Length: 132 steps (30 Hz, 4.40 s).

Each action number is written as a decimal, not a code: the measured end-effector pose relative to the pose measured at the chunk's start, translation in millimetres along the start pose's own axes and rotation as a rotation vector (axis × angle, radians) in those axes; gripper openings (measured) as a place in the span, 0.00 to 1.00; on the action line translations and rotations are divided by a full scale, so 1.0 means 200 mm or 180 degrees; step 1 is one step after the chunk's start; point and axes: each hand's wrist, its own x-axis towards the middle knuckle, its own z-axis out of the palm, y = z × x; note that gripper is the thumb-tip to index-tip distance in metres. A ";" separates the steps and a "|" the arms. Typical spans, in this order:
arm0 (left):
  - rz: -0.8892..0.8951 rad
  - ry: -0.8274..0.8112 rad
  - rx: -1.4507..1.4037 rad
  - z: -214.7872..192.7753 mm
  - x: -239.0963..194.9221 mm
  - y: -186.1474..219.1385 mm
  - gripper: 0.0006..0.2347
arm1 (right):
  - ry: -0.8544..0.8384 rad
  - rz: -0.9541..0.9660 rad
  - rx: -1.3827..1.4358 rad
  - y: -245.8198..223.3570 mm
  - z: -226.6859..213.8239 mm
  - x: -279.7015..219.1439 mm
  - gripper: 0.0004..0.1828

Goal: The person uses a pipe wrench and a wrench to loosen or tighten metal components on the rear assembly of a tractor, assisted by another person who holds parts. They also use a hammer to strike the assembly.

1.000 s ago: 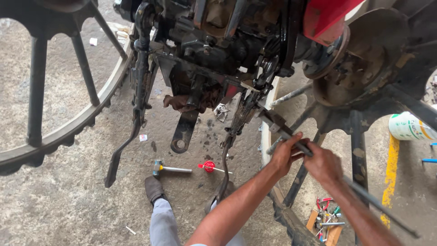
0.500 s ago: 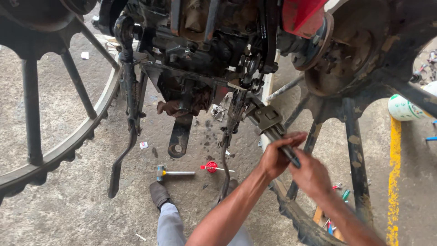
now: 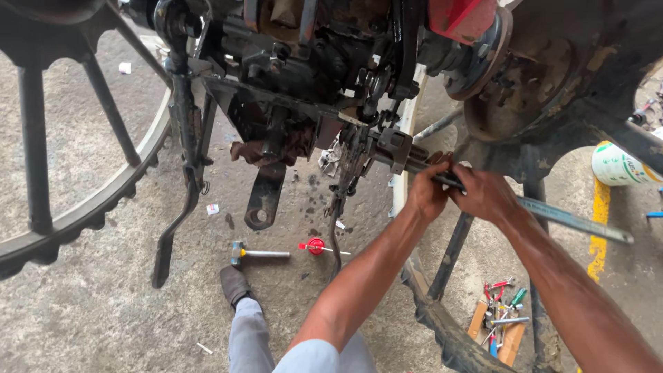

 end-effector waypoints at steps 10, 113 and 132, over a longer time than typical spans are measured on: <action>0.0301 0.0031 0.0168 -0.02 0.24 -0.01 0.21 | 0.0749 -0.0757 -0.0074 0.12 -0.01 0.20 0.24; 0.3133 0.2603 0.5500 -0.21 -2.38 2.27 0.16 | 0.1572 0.0988 0.7995 -3.14 0.13 0.14 0.12; 0.4165 0.1357 0.1554 -0.40 -1.84 2.65 0.15 | 0.1689 0.0943 0.6745 -3.50 0.14 0.34 0.18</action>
